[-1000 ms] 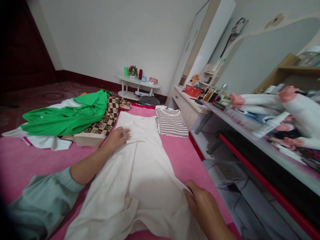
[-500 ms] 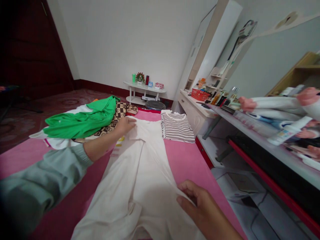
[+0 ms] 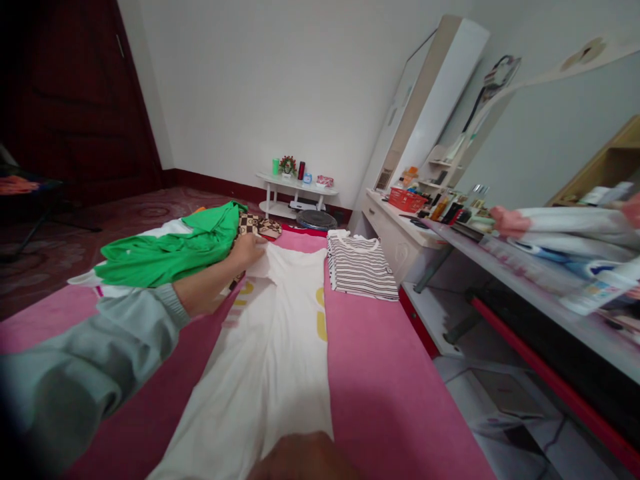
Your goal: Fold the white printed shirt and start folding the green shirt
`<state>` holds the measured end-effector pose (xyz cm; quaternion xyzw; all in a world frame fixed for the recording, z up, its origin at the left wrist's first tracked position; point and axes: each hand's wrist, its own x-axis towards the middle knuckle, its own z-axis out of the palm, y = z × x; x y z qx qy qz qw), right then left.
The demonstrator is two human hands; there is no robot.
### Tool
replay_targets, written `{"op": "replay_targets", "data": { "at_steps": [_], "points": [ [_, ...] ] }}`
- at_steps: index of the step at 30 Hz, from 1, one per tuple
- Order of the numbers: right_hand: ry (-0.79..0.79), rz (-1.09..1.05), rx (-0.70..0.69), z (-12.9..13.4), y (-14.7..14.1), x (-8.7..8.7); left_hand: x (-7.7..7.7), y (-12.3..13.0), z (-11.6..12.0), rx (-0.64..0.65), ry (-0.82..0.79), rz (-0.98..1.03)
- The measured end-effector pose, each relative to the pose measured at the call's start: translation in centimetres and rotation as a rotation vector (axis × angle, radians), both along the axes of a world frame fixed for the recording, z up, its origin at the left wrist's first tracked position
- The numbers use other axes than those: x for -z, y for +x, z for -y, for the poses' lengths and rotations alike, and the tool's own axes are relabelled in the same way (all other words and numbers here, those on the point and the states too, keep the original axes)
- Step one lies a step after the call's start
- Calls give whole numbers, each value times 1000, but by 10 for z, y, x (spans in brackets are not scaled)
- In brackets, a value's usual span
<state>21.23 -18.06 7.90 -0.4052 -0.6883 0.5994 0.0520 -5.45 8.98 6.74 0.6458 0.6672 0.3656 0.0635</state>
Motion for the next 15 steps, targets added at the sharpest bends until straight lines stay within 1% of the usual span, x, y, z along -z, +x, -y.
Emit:
{"op": "replay_targets", "data": {
  "at_steps": [2, 3, 5, 7, 8, 9, 10, 12, 13, 15],
  "points": [
    [136, 25, 38, -20, -5, -6, 17, -5, 2, -26, -7, 12],
    [242, 45, 95, -34, -8, -10, 24, -5, 2, -36, -6, 19],
    [519, 80, 227, -69, -16, -13, 37, -4, 3, -45, 8, 36],
    [809, 84, 284, -108, -24, -5, 50, 0, 4, -50, 28, 59],
    [927, 83, 301, -126, -28, 3, 55, 2, 5, -53, 35, 72],
    [1011, 92, 317, -144, -31, 12, 61, 4, 5, -56, 42, 89],
    [1055, 112, 328, -159, -34, 22, 66, 5, 7, -58, 53, 109],
    [1070, 168, 335, -182, -36, 41, 73, 8, 10, -60, 74, 138],
    [1066, 202, 334, -190, -37, 48, 75, 9, 12, -64, 82, 141],
    [1071, 293, 331, -203, -37, 54, 75, 11, 16, -76, 80, 111]
  ]
}}
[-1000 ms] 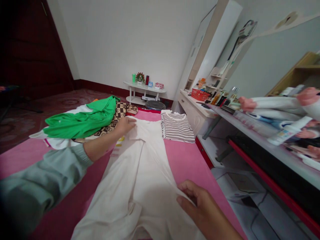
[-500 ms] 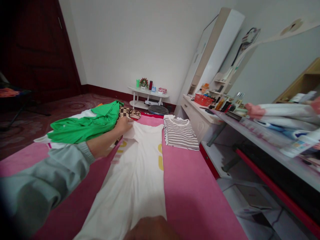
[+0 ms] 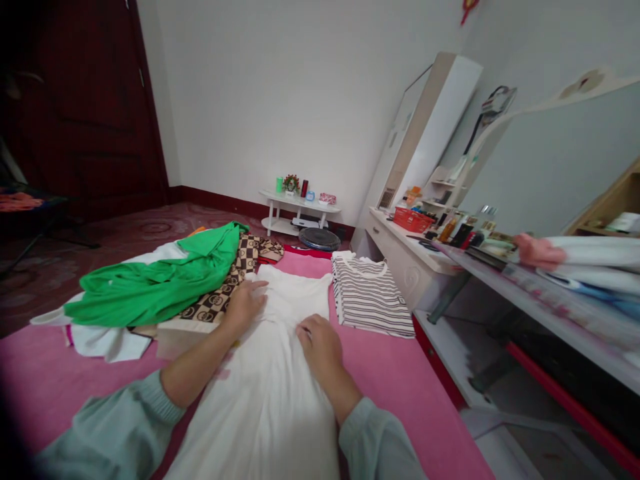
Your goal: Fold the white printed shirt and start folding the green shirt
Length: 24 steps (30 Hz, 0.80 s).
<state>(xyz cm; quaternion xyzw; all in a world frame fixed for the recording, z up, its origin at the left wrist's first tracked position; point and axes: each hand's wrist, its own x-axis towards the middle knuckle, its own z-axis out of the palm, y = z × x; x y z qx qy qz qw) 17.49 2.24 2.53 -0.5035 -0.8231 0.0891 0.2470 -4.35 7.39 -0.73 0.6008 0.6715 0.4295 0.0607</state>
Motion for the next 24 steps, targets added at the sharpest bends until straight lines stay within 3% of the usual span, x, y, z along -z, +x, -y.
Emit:
{"op": "replay_targets", "data": {
  "at_steps": [4, 8, 11, 14, 16, 19, 24],
  "points": [
    [-47, 172, 119, -22, -6, -4, -7, 4, 6, 5, -39, -71],
    [-50, 204, 207, -35, -16, 1, -9, 2, 6, 12, -19, 5],
    [4, 188, 207, -35, -18, 10, -15, 0, 6, -46, 79, 16],
    [2, 162, 188, -33, -17, 14, -30, 6, 4, -84, 187, -107],
    [5, 157, 184, -33, -16, 13, -41, 15, -4, 1, 175, -193],
    [10, 159, 183, -32, -16, 13, -49, 36, -27, 178, 33, -267],
    [12, 156, 193, -33, -15, 14, -36, 69, -66, 184, -125, -273]
  ]
}}
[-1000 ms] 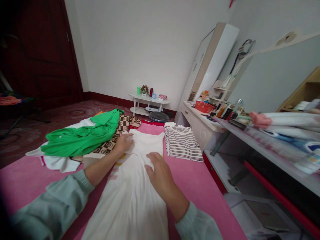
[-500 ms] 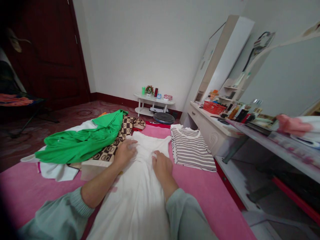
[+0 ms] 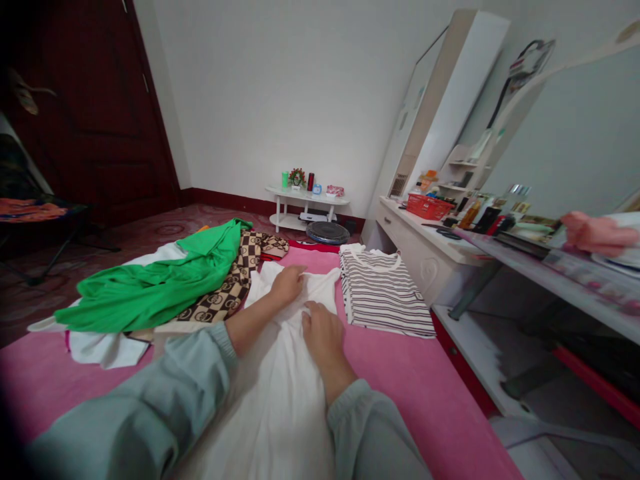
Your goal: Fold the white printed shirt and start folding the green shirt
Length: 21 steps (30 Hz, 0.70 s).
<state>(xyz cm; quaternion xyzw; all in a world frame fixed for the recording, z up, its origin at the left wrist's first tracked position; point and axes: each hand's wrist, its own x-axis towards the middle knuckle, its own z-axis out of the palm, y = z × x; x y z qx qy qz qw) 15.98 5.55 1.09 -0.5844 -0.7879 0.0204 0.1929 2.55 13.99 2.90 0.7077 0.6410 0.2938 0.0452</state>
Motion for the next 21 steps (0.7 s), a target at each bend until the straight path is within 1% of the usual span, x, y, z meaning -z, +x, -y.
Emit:
{"op": "replay_targets", "data": {
  "at_steps": [2, 4, 8, 14, 19, 21],
  "points": [
    [-4, -9, 11, -1, 1, 1, 9, 6, -7, -41, -9, 7],
    [-7, -25, 17, -2, 1, 2, 17, 8, -9, -81, -14, 12],
    [-15, -31, 21, -3, 1, 3, 26, 8, -8, -135, 26, -10],
    [10, -46, 13, -3, 2, 2, 23, 6, -5, -121, 29, -20],
    [21, -68, 5, -2, 1, 3, 21, 6, -3, -84, 87, 9],
    [17, -76, 17, -3, 1, 4, 21, 6, -3, -92, 108, 48]
  ]
}}
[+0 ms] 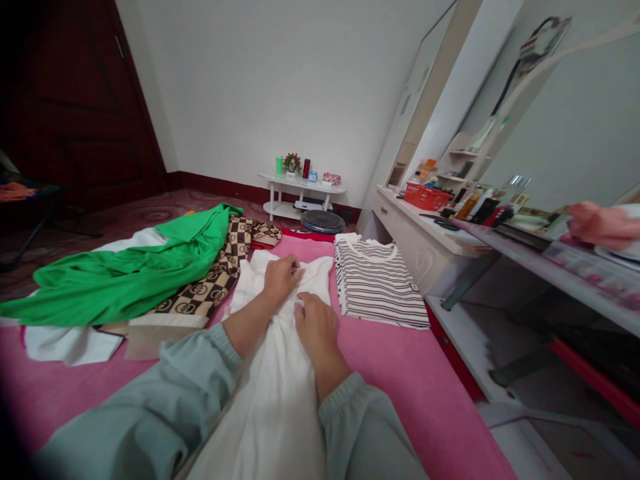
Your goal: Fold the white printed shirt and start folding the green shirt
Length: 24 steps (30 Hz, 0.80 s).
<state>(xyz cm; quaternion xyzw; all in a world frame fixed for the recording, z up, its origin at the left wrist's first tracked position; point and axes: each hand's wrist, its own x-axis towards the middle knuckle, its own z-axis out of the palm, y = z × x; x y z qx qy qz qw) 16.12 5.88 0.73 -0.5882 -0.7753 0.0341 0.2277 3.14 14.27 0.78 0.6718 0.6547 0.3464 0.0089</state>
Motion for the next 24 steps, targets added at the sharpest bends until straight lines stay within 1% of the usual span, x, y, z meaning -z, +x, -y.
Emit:
{"op": "replay_targets", "data": {
  "at_steps": [3, 7, 9, 11, 12, 14, 16, 18, 20, 24],
  "points": [
    [4, -46, 64, -5, 2, 2, 2, -1, -1, -23, 42, 90],
    [67, -172, 152, -15, 9, 8, 3, -4, -1, -23, 62, 174],
    [94, -245, 167, -20, 12, 10, 2, -5, 0, -39, 102, 163],
    [98, -318, 162, -22, 15, 12, 0, -5, 2, -33, 171, 110],
    [96, -338, 160, -22, 16, 12, -1, -5, 3, -2, 206, 75],
    [102, -308, 178, -21, 17, 11, -2, -4, 6, 123, 246, 13],
    [106, -187, 214, -20, 18, 8, -1, -3, 8, 272, 234, -33],
    [86, -59, 246, -17, 18, 4, 1, 0, 9, 371, 194, -73],
    [58, 13, 271, -15, 18, 1, 3, 2, 9, 419, 156, -111],
    [33, 65, 313, -10, 17, -2, 7, 5, 10, 490, 74, -213]
  ]
}}
